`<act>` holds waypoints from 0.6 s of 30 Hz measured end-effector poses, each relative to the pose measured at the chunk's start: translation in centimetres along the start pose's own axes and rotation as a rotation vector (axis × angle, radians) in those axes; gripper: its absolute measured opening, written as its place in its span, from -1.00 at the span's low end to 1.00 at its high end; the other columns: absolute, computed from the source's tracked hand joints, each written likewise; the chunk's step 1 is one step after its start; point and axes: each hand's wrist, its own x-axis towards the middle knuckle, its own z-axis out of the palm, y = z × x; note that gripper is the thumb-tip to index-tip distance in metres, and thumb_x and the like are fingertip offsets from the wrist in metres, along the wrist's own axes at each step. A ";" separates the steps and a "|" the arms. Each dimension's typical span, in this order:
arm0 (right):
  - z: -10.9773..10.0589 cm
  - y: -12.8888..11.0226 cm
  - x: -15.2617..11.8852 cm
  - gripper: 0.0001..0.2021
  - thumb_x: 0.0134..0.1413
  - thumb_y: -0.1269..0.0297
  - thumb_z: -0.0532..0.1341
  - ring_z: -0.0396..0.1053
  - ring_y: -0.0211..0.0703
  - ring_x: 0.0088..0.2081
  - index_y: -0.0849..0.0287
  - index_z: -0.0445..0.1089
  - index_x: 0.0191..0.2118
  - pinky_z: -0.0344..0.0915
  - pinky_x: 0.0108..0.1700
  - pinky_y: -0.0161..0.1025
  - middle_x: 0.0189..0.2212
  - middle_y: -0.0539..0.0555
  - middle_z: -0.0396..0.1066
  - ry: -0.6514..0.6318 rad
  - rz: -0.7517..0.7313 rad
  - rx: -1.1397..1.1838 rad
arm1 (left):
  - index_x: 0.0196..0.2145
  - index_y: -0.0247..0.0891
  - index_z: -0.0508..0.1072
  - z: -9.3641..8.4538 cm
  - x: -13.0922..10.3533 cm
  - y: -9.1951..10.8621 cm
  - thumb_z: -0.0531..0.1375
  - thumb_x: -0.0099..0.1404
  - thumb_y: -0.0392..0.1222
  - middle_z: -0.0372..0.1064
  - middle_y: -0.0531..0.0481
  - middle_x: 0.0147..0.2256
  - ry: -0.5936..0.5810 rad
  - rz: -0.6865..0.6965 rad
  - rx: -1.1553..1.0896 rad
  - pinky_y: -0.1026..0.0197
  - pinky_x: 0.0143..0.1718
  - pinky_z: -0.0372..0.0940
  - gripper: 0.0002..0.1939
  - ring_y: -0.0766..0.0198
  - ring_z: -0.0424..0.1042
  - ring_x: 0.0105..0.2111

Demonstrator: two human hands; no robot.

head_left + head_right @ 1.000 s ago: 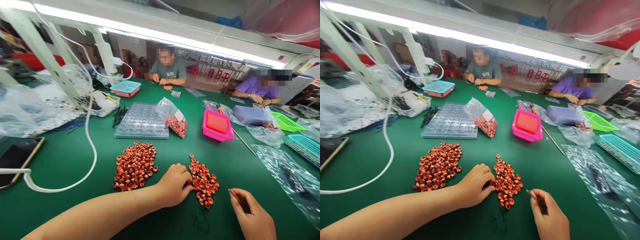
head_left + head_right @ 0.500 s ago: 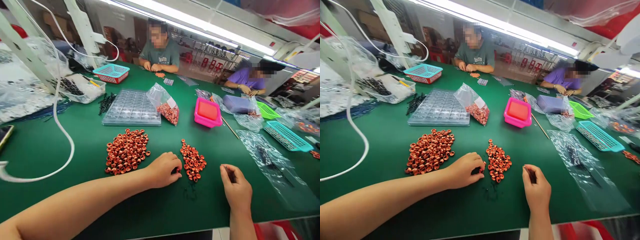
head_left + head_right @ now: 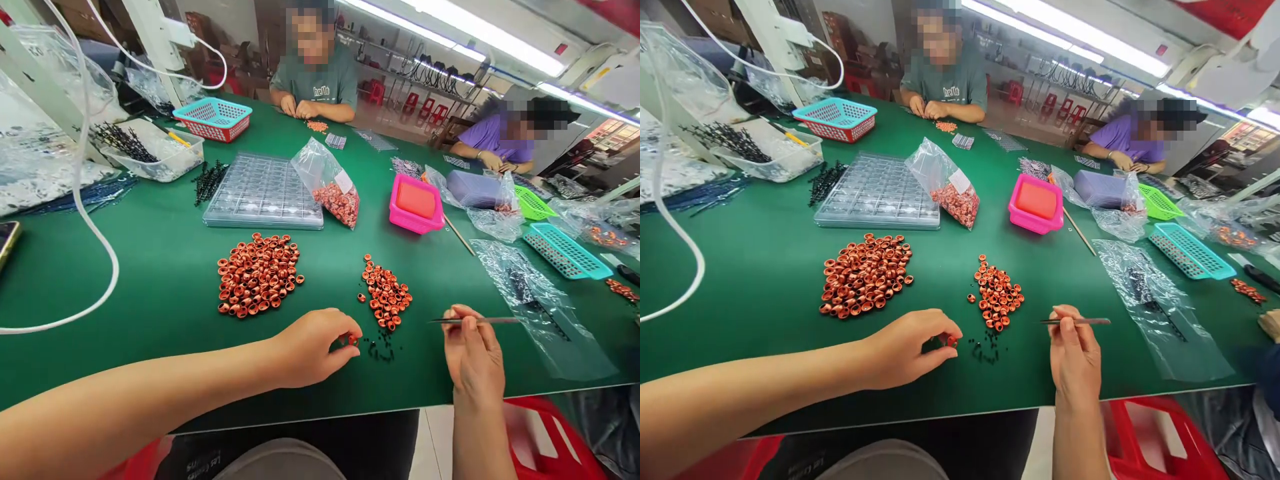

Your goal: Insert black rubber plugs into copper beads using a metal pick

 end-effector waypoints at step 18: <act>-1.9 -1.7 -5.7 -0.69 0.18 -0.07 0.23 0.48 -0.02 -0.15 0.05 0.52 -0.20 0.41 -0.05 -0.10 -0.18 0.09 0.52 -0.274 -0.065 -0.682 | -0.20 -0.29 0.52 -0.3 0.2 -1.2 0.31 0.31 -0.23 0.54 0.00 -0.31 -0.005 -0.046 -0.274 0.30 -0.20 0.33 -0.88 0.27 0.48 -0.30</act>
